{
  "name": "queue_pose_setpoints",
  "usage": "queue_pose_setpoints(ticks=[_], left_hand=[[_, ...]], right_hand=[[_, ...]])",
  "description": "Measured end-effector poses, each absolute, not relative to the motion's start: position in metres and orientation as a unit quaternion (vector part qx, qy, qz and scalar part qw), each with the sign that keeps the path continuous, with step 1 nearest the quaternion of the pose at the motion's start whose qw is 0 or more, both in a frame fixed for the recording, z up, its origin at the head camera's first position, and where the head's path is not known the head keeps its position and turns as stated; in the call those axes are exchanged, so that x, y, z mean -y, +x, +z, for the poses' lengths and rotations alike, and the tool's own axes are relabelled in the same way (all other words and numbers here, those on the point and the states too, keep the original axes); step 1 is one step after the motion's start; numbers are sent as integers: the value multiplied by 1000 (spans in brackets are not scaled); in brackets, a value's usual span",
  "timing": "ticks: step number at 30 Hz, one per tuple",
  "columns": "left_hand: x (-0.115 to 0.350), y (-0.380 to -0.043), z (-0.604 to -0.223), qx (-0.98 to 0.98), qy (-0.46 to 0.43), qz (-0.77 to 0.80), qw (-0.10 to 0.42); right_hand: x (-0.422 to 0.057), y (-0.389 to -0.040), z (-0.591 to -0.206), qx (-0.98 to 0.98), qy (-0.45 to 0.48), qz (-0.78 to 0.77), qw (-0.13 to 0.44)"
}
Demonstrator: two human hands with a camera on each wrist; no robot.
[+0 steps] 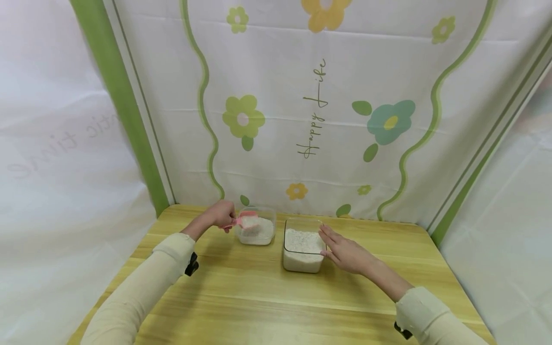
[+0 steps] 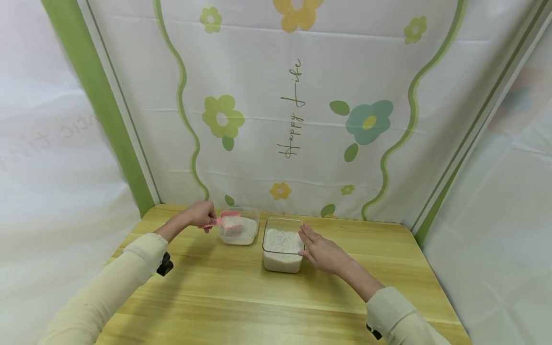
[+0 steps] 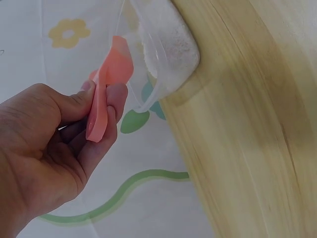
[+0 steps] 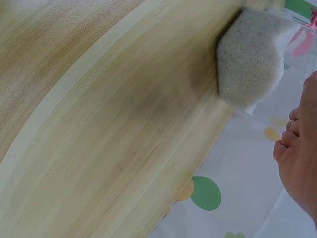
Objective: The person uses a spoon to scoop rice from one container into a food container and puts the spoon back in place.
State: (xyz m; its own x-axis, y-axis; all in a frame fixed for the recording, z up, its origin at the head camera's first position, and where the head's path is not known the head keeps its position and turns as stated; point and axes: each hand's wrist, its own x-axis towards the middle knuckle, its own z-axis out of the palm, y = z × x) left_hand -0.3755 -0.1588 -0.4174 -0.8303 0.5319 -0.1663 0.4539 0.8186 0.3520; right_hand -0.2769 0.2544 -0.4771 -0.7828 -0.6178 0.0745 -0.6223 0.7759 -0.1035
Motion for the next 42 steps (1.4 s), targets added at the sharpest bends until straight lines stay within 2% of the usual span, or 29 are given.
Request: queue_pose_setpoints(ticks=[22,31,42], left_hand=[[142,-370,-412,-965,229,85,100],[141,-370,-416,-965,262,20,29],[140,-368,-422,-951,295,-85,-33]], right_hand=[[-255,-278,-477,941,333,62,24],[-256,-278,-479,942,328,64,24],[-256,-279,-478,940,333,65,25]])
